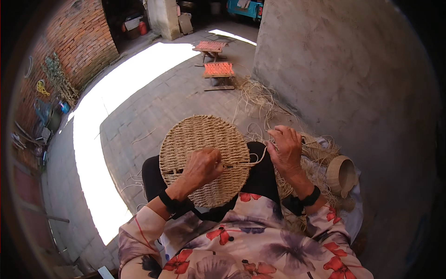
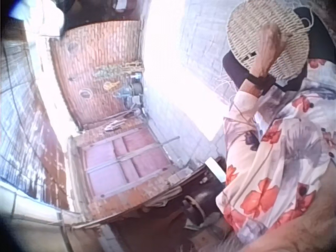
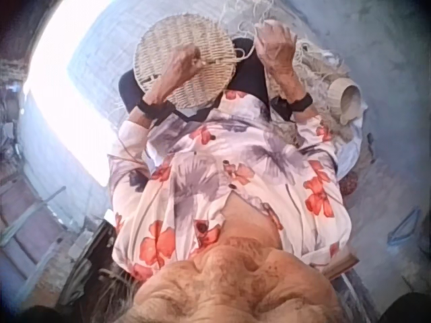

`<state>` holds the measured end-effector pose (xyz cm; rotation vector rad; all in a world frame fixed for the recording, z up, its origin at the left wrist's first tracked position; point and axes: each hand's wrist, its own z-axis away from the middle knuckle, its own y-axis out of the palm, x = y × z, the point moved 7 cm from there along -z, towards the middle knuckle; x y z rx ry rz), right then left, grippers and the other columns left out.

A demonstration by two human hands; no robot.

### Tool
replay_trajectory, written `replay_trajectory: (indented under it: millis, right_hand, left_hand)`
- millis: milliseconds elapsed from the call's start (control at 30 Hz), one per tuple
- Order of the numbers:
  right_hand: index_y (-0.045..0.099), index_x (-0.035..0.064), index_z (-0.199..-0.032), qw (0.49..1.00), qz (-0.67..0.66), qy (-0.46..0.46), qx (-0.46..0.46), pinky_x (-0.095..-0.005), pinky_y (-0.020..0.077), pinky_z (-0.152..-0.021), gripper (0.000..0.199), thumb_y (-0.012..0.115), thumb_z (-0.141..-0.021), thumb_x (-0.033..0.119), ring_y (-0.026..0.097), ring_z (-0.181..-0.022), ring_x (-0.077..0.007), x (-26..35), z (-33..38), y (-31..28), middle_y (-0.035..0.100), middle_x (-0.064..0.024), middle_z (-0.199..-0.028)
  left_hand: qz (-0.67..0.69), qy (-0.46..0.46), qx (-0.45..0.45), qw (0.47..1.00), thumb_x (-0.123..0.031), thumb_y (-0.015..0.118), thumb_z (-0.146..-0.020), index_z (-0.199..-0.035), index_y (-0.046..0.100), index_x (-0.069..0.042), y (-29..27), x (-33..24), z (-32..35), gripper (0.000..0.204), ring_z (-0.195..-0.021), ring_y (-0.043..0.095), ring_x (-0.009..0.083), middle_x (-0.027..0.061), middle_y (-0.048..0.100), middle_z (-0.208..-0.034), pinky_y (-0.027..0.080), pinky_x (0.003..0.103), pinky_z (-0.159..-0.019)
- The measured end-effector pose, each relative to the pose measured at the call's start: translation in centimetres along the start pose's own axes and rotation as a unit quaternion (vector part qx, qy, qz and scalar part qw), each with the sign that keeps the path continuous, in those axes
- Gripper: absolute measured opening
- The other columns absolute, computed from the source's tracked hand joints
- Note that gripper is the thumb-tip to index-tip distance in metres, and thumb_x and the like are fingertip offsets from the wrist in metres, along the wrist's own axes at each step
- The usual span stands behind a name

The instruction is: The recorder is weaving a round basket using light-colored plant fibers.

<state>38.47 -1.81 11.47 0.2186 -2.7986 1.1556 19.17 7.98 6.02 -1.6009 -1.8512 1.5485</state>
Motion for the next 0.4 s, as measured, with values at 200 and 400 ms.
replay_trajectory:
  millis: [200, 400]
  right_hand:
    - [0.059, 0.0061, -0.088, 0.975, -0.174, 0.017, 0.138, -0.0397, 0.0486, -0.066, 0.017, 0.07, -0.075, 0.002, 0.059, -0.08, -0.0279, 1.7, 5.0, 4.1, 0.057, -0.0088, -0.089]
    - [0.057, 0.0073, -0.095, 0.98, -0.113, 0.015, 0.161, -0.0402, 0.0493, -0.07, 0.027, 0.071, -0.074, 0.002, 0.059, -0.084, -0.0283, 1.3, 6.0, 5.8, 0.053, -0.01, -0.089]
  left_hand:
    - [0.271, -0.173, 0.035, 0.946, -0.005, 0.06, -0.08, -0.083, 0.059, -0.003, 2.4, 2.3, 1.0, 0.004, -0.065, 0.059, 0.012, 0.0046, 0.063, -0.075, 0.048, 0.03, -0.058]
    - [0.635, -0.249, 0.076, 0.727, -0.008, 0.056, -0.087, -0.102, 0.05, -0.006, 4.2, 3.8, 2.4, 0.016, -0.062, 0.056, 0.0077, 0.0021, 0.06, -0.08, 0.048, 0.022, -0.054]
